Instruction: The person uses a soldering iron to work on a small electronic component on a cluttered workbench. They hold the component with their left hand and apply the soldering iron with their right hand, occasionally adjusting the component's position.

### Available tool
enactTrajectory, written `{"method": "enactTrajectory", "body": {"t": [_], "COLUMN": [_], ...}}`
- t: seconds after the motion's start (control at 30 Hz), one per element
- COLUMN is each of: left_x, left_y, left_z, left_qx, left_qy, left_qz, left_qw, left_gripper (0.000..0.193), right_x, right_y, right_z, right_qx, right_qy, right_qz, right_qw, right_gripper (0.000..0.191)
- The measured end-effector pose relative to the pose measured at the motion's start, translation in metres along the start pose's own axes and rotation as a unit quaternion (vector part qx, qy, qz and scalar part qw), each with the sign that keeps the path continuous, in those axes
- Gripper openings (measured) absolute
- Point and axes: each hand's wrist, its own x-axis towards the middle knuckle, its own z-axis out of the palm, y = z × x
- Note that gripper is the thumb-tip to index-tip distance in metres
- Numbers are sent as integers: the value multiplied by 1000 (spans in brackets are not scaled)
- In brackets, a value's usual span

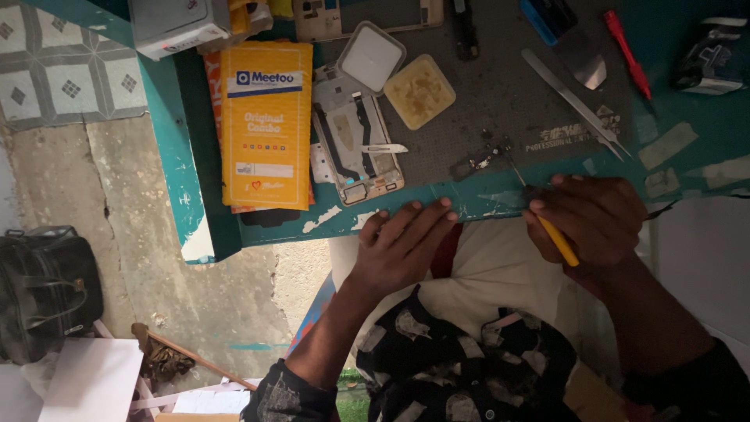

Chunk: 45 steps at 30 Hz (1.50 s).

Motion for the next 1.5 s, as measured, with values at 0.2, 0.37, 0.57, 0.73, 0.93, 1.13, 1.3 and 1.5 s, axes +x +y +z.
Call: {"method": "enactTrajectory", "body": {"t": [0.2,0.37,0.57,0.73,0.93,1.13,1.3,1.5], "left_x": [-1,-4,-3,-2,0,-3,-3,-3], "left_y": [-2,-1,0,1,0,1,3,3], "left_z": [2,1,6,5,4,1,2,6], "left_qx": [6,14,4,23,21,15,12,12], "left_qy": [7,3,2,6,9,5,0,10], "left_qz": [0,1,3,4,3,0,1,1], "left_qw": [1000,1000,1000,1000,1000,1000,1000,1000], "left_gripper": [26,28,28,27,27,27,27,27], "right_x": [3,2,0,1,3,2,2,4], "right_y": [-5,-7,0,0,-3,-4,-3,-3], "right_z": [-3,-3,-1,-2,-2,-2,-3,-5], "right_qx": [7,3,11,11,-1,12,11,2], "right_qy": [-23,-21,-1,-11,-12,-17,-4,-29], "right_qz": [19,21,4,11,15,10,8,21], "right_qw": [1000,1000,1000,1000,1000,1000,1000,999], "right_gripper": [21,20,18,18,19,22,22,22]}}
